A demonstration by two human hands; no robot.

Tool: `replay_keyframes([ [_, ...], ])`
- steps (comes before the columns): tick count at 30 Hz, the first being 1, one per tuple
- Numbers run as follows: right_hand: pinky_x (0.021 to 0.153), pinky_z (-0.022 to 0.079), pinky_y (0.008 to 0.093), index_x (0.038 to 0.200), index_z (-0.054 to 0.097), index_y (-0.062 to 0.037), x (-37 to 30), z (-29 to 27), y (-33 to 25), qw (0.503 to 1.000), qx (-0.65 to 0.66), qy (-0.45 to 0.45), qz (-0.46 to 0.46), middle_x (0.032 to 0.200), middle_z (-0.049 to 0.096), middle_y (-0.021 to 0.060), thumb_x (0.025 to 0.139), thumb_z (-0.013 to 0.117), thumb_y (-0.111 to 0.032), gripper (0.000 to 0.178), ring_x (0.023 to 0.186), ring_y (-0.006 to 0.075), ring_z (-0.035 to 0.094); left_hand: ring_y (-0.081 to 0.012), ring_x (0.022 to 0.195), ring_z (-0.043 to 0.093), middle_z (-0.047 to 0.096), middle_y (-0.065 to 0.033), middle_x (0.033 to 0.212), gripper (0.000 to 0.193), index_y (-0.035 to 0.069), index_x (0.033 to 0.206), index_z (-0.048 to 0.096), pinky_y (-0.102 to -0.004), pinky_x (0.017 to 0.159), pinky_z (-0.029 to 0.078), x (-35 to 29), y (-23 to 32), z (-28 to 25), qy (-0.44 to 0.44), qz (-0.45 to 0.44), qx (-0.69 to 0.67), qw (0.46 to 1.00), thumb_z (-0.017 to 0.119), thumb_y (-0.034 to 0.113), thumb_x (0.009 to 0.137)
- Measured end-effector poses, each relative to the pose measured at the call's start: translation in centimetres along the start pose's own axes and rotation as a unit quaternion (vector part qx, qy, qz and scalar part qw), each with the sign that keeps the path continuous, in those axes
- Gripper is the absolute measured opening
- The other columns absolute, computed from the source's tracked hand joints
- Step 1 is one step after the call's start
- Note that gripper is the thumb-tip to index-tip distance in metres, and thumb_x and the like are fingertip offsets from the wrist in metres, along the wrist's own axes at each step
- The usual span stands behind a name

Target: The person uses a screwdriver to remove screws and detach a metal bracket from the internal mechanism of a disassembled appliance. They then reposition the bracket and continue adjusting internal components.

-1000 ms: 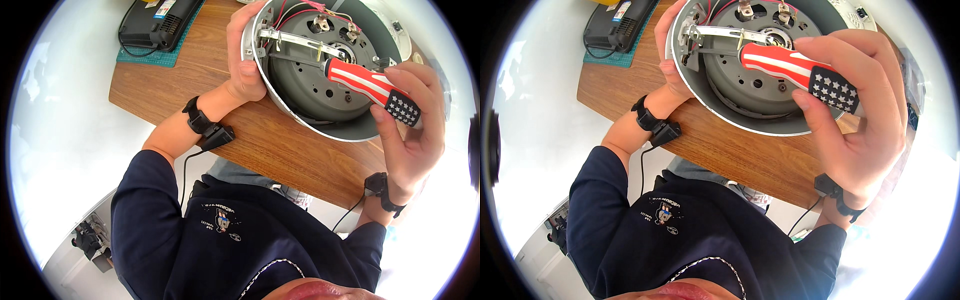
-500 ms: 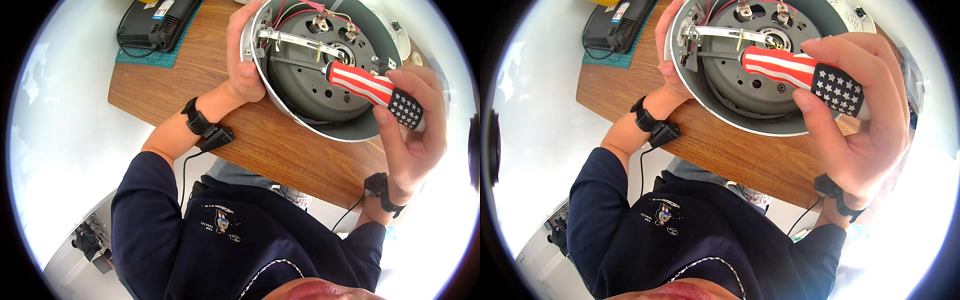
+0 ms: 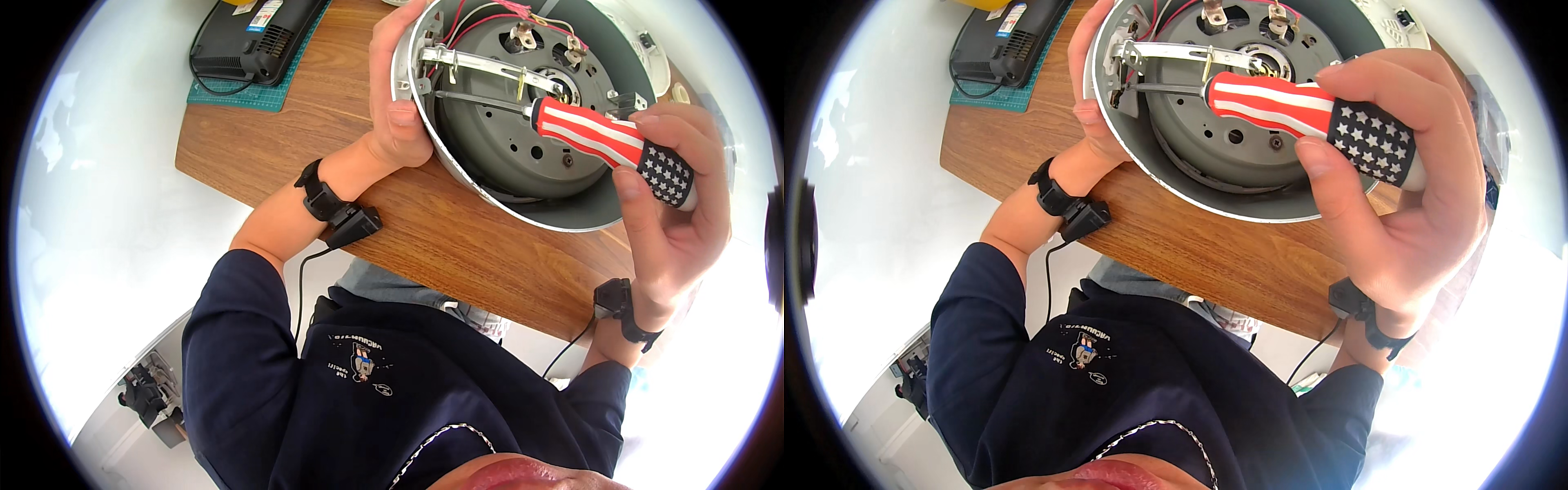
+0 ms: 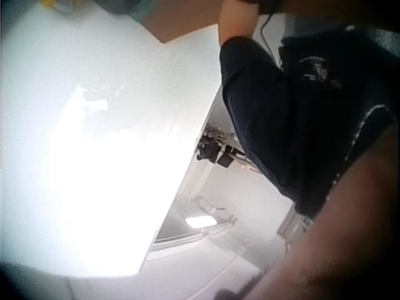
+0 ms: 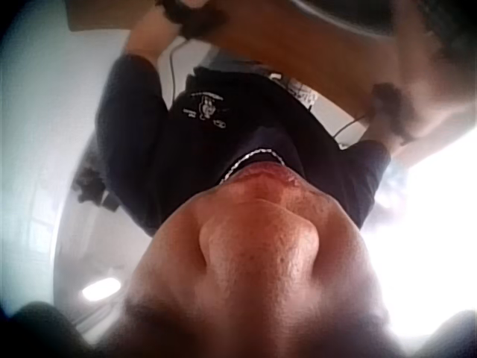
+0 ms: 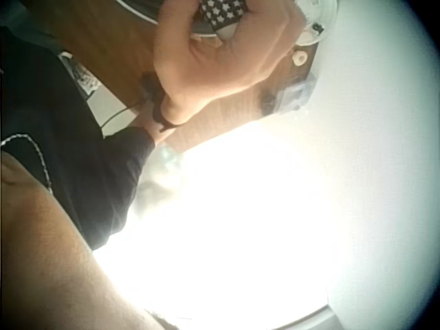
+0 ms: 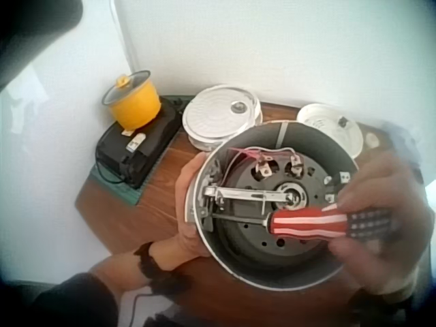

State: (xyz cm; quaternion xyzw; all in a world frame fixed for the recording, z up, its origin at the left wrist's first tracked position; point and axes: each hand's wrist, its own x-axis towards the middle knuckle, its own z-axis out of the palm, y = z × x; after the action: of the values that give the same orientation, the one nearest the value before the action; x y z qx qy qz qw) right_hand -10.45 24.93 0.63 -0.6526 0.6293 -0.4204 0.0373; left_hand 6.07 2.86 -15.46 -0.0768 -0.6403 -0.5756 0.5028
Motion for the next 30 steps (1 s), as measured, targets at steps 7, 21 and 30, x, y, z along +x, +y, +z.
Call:
replay_keyframes([
  [7, 0.092, 0.049, 0.0299, 0.116, 0.065, 0.0016, -0.05, 0.22, 0.10, 1.000, 0.007, -0.005, 0.003, 0.116, 0.063, 0.0155, 0.087, 0.071, 0.000, 0.030, 0.105, 0.0215, 0.062, -0.0324, 0.141, 0.047, 0.039, -0.0220, 0.157, 0.084, 0.003, 0.160, 0.018, -0.0479, 0.119, 0.040, 0.05, -0.01, 0.09, 0.000, 0.009, -0.001, 1.000, 0.065, 0.042, 0.101],
  [21, 0.094, 0.049, 0.0324, 0.118, 0.066, 0.0006, -0.03, 0.42, 0.29, 1.000, -0.009, -0.013, -0.002, 0.117, 0.064, 0.0156, 0.087, 0.072, -0.002, 0.032, 0.108, 0.0233, 0.063, -0.0324, 0.141, 0.048, 0.039, -0.0211, 0.156, 0.100, 0.003, 0.160, 0.019, -0.0483, 0.118, 0.042, -0.04, 0.18, 0.14, 0.009, -0.019, -0.008, 1.000, 0.060, 0.067, 0.094],
  [30, 0.088, 0.051, 0.0323, 0.125, 0.067, -0.0018, -0.05, -0.21, 0.06, 0.994, -0.091, -0.054, 0.003, 0.117, 0.065, 0.0125, 0.088, 0.081, -0.019, 0.043, 0.102, 0.0240, 0.065, -0.0307, 0.141, 0.048, 0.038, -0.0215, 0.157, 0.081, 0.003, 0.159, 0.021, -0.0468, 0.118, 0.041, 0.01, 0.50, -0.35, -0.006, 0.001, 0.030, 1.000, 0.065, 0.038, 0.101],
])
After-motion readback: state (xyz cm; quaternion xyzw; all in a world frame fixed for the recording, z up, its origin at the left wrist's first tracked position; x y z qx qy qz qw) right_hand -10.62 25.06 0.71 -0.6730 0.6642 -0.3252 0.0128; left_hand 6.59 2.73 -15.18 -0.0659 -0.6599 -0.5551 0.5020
